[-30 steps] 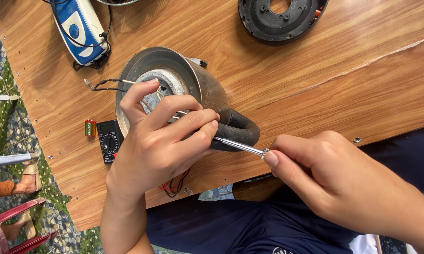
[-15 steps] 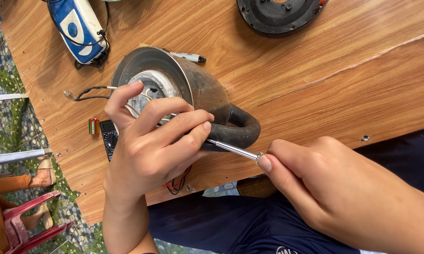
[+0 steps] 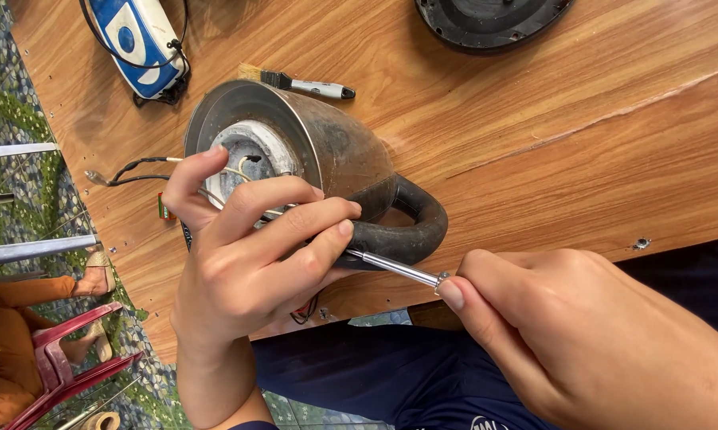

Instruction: The person uses a screwdriver to tighten screws on the handle of a disassembled electric kettle. They hold the kettle steady with one hand while turning the screwdriver with the other, working on the base and handle area.

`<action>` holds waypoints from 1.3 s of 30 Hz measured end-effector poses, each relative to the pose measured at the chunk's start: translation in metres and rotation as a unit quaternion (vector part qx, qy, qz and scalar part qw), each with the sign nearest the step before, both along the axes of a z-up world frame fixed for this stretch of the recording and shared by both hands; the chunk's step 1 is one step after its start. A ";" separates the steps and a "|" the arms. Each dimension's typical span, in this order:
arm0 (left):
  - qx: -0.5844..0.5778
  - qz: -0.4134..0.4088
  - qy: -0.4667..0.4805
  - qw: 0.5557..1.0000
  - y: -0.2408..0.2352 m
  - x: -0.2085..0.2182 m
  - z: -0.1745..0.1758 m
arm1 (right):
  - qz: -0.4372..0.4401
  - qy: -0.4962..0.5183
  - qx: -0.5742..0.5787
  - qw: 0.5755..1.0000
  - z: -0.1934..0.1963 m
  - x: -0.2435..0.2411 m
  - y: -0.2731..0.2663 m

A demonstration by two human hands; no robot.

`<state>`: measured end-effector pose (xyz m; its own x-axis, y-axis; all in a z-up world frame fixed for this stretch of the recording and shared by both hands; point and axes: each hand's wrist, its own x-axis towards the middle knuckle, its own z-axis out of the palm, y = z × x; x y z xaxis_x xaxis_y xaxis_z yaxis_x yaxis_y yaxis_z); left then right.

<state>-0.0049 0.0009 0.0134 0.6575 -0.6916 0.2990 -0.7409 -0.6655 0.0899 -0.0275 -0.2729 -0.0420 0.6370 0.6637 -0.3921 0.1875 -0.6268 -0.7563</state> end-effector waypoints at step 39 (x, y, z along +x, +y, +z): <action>-0.006 0.019 0.018 1.000 0.004 -0.006 0.000 | 0.035 -0.059 0.062 0.996 0.014 0.012 0.012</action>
